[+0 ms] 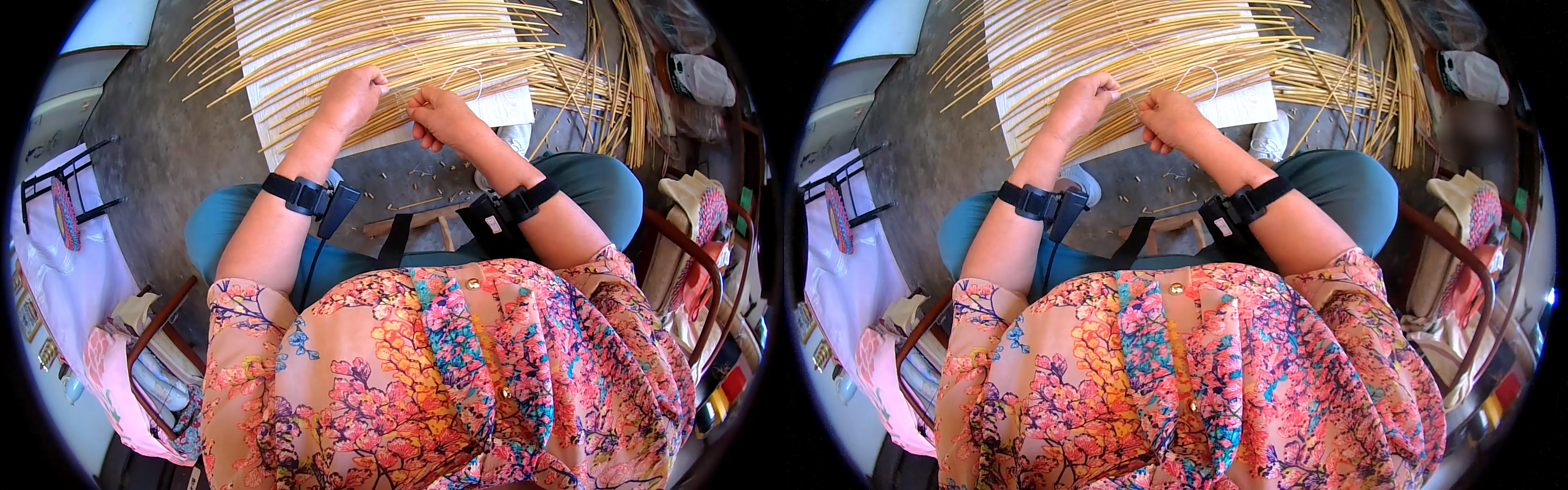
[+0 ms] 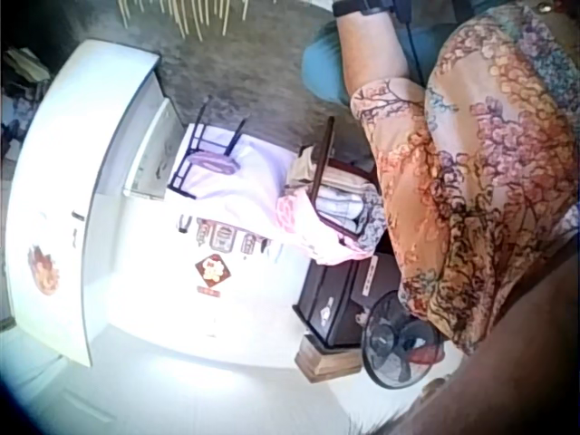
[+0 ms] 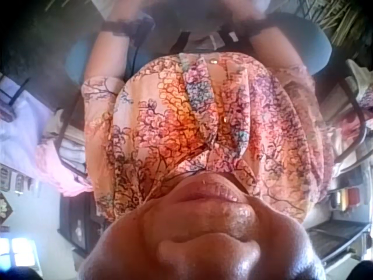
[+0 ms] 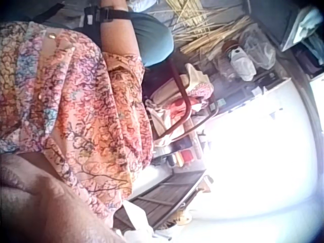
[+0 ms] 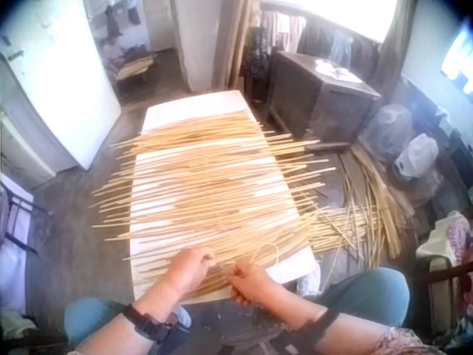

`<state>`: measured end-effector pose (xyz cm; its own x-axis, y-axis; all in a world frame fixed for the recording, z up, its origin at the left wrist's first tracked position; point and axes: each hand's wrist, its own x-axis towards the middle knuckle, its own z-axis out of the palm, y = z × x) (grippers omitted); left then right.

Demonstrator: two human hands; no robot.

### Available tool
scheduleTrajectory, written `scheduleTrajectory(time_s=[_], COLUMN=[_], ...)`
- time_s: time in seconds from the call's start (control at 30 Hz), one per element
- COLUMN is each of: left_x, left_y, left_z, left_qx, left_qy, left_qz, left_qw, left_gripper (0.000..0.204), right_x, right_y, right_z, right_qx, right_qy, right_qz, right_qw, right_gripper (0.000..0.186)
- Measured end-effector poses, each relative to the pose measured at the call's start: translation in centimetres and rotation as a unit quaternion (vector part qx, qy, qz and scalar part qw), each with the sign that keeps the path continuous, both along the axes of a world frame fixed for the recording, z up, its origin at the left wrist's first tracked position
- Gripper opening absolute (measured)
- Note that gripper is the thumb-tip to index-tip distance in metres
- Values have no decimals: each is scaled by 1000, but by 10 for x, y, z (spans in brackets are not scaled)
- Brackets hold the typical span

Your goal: The person weaves a structure using long thin strips of wood, threading a white cord through the wood strips to bind them together while they are laid out on a table.

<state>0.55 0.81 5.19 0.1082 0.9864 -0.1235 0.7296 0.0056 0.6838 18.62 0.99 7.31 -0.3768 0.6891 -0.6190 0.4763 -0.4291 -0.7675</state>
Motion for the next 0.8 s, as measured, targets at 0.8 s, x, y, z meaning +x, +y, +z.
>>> scheduleTrajectory(time_s=[0.8], left_x=[-2], left_y=[8], left_z=[-4], left_qx=[-148], left_qy=[-169], left_qz=[90], left_qw=[970], left_gripper=[17], right_x=[-4], right_y=[1], right_z=[-3], right_qx=[-21], right_qy=[-2], right_qz=[-4], right_qw=[1000], right_gripper=[14])
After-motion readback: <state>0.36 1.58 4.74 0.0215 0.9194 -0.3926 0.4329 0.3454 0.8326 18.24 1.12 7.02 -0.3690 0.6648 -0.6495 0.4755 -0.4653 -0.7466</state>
